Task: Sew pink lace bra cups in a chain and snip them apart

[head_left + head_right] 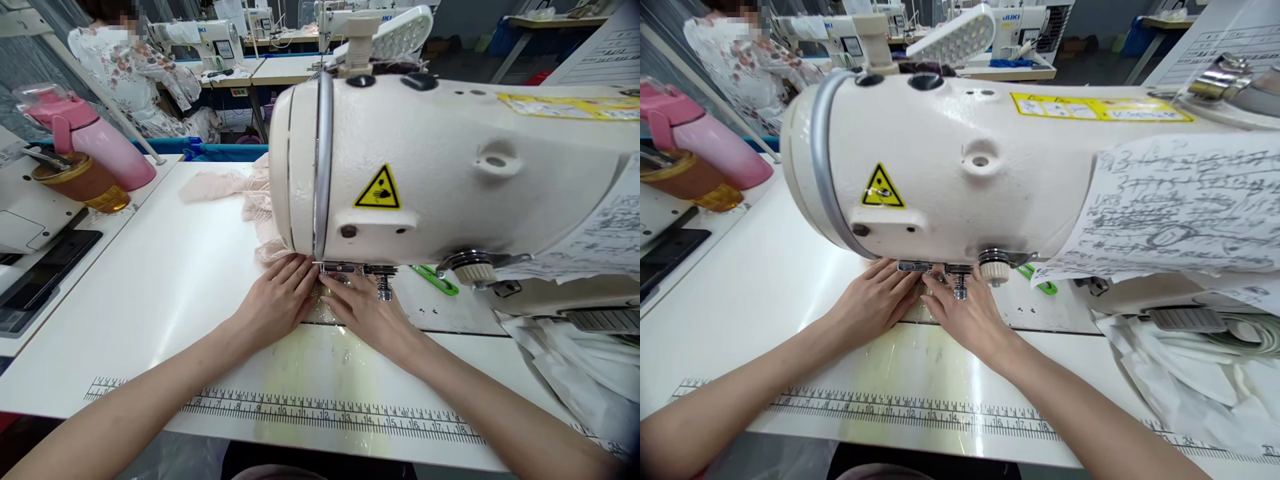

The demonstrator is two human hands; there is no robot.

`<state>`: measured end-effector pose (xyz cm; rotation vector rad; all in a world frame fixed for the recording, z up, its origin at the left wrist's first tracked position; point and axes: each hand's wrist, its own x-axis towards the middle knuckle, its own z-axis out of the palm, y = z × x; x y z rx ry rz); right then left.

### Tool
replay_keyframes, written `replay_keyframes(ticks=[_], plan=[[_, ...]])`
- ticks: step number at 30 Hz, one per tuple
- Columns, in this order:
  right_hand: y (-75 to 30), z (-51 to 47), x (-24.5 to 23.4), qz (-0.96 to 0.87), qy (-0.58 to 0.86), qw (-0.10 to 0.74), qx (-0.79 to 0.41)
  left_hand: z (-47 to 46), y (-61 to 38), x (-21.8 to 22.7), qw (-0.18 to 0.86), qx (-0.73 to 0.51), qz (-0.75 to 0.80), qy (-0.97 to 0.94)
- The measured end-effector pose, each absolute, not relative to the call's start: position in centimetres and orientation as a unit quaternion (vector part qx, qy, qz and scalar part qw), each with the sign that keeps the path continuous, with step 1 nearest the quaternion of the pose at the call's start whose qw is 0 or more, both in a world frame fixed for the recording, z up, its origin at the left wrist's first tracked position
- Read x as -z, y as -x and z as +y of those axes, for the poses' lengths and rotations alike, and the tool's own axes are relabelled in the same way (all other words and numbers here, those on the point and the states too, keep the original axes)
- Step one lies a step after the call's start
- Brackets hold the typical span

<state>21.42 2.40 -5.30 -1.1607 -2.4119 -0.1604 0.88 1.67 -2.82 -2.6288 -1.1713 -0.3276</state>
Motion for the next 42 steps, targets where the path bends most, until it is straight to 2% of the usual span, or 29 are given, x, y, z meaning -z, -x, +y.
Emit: replay_keyframes(ticks=[9,16,24,30,32,34,39,42], plan=[[-21.7,2.5,5.6,-0.878,0.430,0.199,0.070,1.7,-1.0,2.8,0.094,0.100,-0.423,0.896],[-22.7,3.7,4.7,-0.847,0.491,0.199,-0.039,1.6,-0.8,3.0,0.098,0.099,-0.429,0.892],[-23.4,3.5,3.7,-0.835,0.490,0.233,-0.092,1.5,-0.4,3.4,0.112,0.104,-0.435,0.887],[-22.8,4.4,4.6,-0.809,0.508,0.272,-0.113,1.4,-0.2,3.3,0.118,0.157,-0.414,0.889],[-22.6,4.6,4.8,-0.803,0.520,0.271,-0.108,1.3,-0.3,3.0,0.068,0.190,-0.420,0.885],[-22.4,4.5,4.7,-0.810,0.517,0.260,-0.099,1.3,-0.3,2.3,-0.032,0.238,-0.456,0.857],[-22.2,4.6,4.0,-0.818,0.503,0.262,-0.101,1.8,-0.6,0.7,-0.440,0.384,-0.492,0.645],[-22.2,5.0,4.2,-0.806,0.511,0.279,-0.102,2.6,-1.2,0.2,-0.598,0.405,-0.476,0.502]])
